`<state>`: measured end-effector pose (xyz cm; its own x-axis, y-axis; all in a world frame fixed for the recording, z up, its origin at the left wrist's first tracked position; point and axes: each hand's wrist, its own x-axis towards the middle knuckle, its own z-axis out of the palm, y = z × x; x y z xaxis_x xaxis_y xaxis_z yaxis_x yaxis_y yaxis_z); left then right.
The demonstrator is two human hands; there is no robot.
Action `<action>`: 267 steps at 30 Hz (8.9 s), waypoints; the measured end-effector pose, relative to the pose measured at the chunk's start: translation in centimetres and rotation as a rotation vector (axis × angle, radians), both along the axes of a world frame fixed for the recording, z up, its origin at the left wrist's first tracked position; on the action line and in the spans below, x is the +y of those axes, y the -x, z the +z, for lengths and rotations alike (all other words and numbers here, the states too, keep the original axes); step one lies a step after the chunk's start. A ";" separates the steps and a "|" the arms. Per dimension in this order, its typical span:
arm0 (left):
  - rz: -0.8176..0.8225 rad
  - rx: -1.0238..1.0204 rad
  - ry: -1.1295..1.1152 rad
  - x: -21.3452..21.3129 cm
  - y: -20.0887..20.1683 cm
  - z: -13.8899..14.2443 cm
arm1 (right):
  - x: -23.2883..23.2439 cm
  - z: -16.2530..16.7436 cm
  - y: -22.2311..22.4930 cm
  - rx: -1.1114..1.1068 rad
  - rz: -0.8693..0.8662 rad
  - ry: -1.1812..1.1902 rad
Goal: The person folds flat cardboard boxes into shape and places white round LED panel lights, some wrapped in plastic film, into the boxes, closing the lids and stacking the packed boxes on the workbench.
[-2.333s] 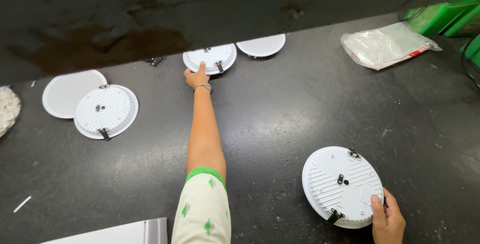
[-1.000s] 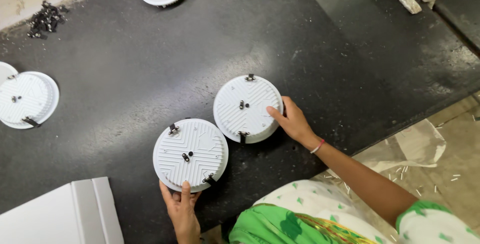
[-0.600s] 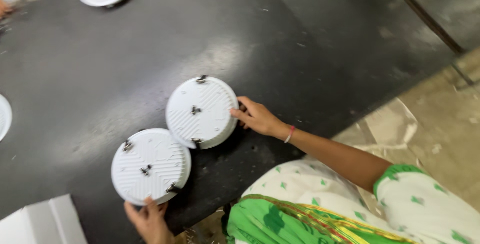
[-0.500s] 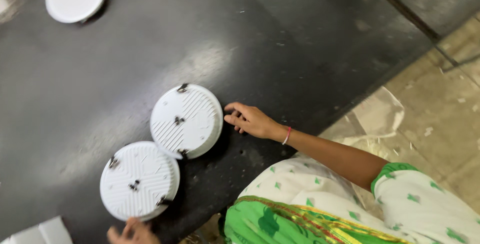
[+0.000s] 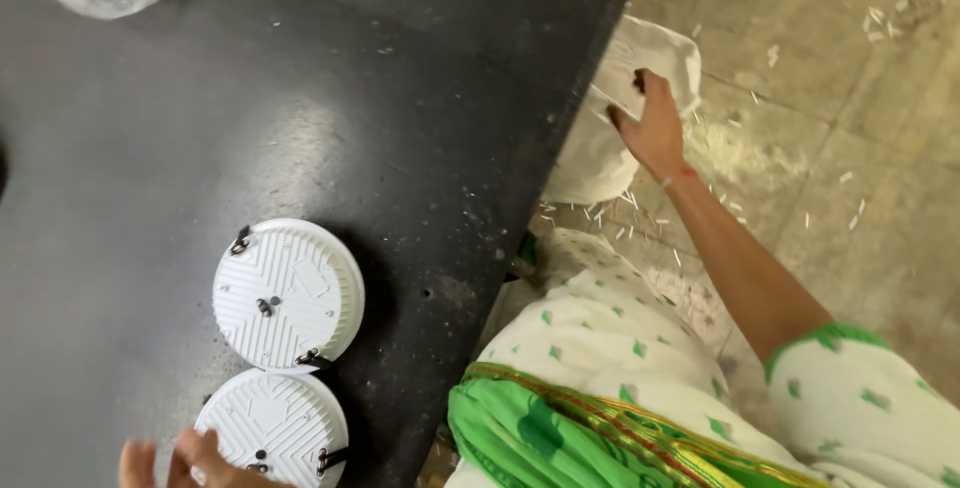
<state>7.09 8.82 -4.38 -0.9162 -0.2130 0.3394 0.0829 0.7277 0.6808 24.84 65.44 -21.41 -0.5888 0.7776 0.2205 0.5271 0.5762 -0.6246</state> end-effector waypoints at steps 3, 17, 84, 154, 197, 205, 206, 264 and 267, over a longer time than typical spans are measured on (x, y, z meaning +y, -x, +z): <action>-0.374 0.013 -0.266 6.8 -1.5 0.6 | 1.6 -4.6 -2.2 -0.271 0.085 -0.276; -1.210 -0.480 -0.170 27.4 -12.8 3.6 | 0.9 -7.5 -4.4 -0.408 0.122 -0.195; -0.696 0.296 0.103 42.0 -9.5 7.1 | 3.8 24.1 -0.9 0.590 0.529 -0.051; 0.278 0.002 0.371 12.8 -1.9 -0.7 | -24.6 13.8 36.4 0.139 1.683 0.247; -0.711 -0.228 0.470 39.6 6.1 -0.4 | 9.5 10.3 19.9 -0.065 0.853 1.341; -0.724 -0.321 0.435 40.1 4.8 -2.2 | 8.0 9.8 20.7 -0.036 0.743 1.430; -0.712 -0.310 0.419 40.2 4.7 -2.4 | 7.6 9.8 20.7 -0.035 0.753 1.397; -0.233 -0.192 -1.247 33.9 -1.4 0.4 | 2.5 17.8 27.7 -0.540 1.661 1.017; -0.296 -0.227 -1.092 33.4 -2.1 1.3 | 1.5 19.1 28.6 -0.518 1.807 0.863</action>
<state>9.20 42.26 -3.05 -0.9956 -0.0580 -0.0730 -0.0534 -0.2862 0.9567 -3.72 66.92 -2.32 -0.5141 -0.8327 -0.2056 0.0046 0.2371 -0.9715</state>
